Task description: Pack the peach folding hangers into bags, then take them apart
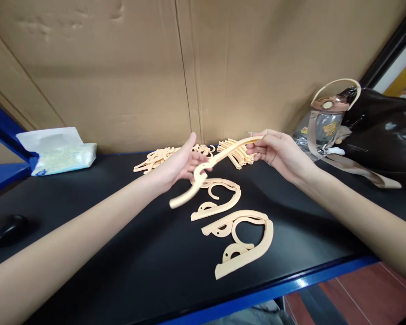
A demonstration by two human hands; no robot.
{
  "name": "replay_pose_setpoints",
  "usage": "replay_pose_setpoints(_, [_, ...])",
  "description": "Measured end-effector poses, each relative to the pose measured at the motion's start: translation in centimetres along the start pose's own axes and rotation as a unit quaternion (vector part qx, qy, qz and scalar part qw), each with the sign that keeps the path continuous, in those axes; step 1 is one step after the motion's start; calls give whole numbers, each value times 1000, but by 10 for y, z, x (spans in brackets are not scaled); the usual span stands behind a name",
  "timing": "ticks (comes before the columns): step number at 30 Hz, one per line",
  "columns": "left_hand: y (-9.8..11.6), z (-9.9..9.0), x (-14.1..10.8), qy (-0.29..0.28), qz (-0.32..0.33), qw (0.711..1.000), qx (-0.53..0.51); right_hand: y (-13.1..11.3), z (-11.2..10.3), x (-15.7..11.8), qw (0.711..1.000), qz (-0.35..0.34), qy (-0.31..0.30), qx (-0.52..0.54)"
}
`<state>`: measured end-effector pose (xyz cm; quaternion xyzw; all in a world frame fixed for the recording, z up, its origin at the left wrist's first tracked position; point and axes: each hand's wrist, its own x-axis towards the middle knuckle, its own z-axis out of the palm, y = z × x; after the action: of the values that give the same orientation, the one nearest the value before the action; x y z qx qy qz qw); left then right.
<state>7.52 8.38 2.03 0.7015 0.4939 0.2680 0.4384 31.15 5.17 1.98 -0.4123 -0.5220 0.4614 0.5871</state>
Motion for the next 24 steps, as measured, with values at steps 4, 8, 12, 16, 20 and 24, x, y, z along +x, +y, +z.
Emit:
replay_pose_setpoints(4, [-2,5,-43,-97,-81,969,-213,7,4,-3,977,-97,14,-191])
replay_pose_setpoints(8, [-4,16,-65,-69,-48,974,-211,13,13,-19,787,-299,-27,-539])
replay_pose_setpoints(12, [3,28,-74,-80,-48,979,-182,14,28,-42,575,-483,-117,-650])
replay_pose_setpoints(16, [9,35,-78,-100,-66,981,-152,13,37,-56,489,-524,-131,-685])
replay_pose_setpoints(20, [5,44,-79,-81,-77,985,-133,20,43,-63,470,-506,-112,-715])
replay_pose_setpoints(24, [0,51,-80,-10,-31,998,-44,24,57,-71,511,-421,-105,-742])
